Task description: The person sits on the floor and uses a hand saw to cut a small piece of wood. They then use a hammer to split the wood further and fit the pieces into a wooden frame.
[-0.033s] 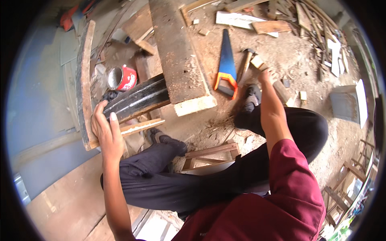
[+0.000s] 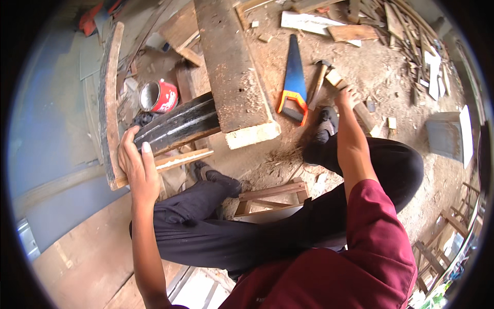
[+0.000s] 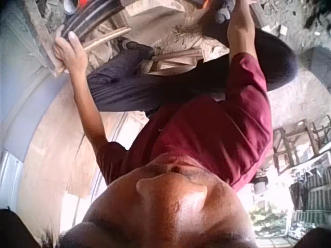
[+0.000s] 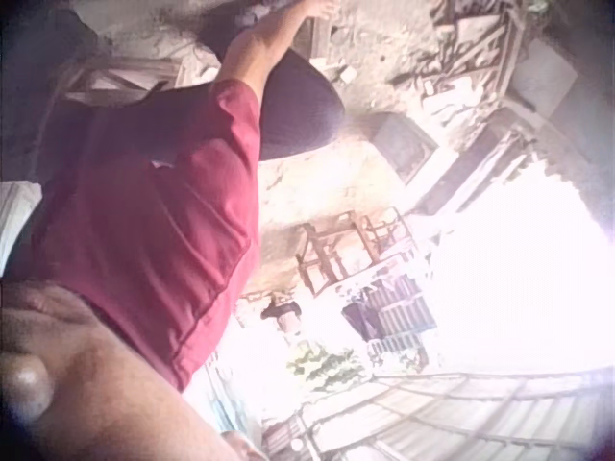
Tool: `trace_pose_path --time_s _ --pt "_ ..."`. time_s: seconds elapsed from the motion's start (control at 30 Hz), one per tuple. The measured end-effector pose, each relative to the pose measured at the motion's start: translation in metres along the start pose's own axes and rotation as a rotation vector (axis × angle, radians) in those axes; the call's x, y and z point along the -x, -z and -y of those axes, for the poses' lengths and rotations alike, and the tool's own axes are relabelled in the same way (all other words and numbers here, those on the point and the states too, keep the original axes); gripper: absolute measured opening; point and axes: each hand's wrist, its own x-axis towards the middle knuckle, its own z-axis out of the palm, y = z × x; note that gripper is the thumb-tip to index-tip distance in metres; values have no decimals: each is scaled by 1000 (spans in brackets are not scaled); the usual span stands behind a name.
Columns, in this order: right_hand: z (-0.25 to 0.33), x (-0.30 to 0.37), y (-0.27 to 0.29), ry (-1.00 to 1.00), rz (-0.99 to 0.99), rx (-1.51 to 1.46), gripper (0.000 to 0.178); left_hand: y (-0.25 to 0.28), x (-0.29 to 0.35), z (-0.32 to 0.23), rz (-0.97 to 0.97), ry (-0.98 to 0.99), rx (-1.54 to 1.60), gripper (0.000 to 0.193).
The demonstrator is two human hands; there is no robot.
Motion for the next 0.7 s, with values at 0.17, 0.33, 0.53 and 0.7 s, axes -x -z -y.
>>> trace_pose_path --time_s 0.17,0.33,0.53,0.7 --pt "-16 -34 18 62 102 142 56 -3 -5 -4 -9 -15 5 41" --pt "-7 -44 56 184 -42 9 75 -3 -6 0 -41 -59 -41 41" --pt "85 -37 183 606 -168 -295 65 -8 -3 5 -160 -112 3 44" --pt "150 5 218 1104 -38 88 90 -29 17 -8 -843 -190 321 20"
